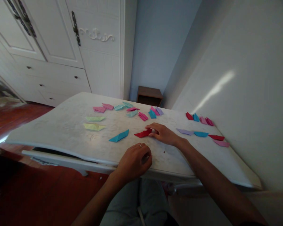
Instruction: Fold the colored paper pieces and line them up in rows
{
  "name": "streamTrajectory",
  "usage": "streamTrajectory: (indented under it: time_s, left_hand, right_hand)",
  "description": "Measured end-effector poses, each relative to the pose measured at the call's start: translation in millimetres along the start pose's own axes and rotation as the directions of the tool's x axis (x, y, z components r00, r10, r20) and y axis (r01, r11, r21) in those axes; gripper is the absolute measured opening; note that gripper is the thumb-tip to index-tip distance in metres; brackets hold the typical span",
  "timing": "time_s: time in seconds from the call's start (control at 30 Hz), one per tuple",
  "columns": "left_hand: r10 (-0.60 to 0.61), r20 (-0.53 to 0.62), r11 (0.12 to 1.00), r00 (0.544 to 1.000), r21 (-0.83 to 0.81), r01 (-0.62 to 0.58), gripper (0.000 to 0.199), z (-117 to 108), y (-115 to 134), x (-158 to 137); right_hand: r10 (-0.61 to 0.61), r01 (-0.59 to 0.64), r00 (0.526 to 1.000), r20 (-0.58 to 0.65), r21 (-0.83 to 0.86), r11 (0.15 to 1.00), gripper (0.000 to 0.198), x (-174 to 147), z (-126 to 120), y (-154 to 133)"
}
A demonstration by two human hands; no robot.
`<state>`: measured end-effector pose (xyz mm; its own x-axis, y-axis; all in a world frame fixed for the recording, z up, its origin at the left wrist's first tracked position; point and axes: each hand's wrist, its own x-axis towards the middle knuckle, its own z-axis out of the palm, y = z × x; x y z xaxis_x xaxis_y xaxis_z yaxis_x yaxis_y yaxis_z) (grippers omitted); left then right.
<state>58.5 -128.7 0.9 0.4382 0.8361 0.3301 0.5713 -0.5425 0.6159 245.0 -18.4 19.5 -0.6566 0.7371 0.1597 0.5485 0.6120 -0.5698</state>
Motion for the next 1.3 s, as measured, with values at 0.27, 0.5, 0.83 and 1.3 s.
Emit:
streamTrajectory:
  time_s: [0.27,0.5,0.83,1.3]
  left_hand:
    - [-0.008,-0.009,1.0,1.0,0.002,0.008,0.009,2,-1,-1]
    - [-0.205,-0.171,0.971,0.964,-0.161,0.178,0.005,2,-6,1]
    - [-0.424,-0.282,0.844,0.86,-0.468,0.263,0.04,0,-9,8]
    - [-0.502,-0.16,0.735,0.85,-0.598,0.321,0.022,-9,1,10]
  right_hand:
    - [0.005,0.004,0.995,-0.102,0.088,0.996,0.028,-13,1,8]
    - [0.01,0.032,0.981,-0.195,0.214,0.976,0.017,-25,1,1]
    - [0.024,0.038,0.985,-0.17,0.352,0.935,0.029,-31,4,-4]
    - [0.105,-0.077,0.994,-0.007,0.629,0.773,0.027,-38,7,-18]
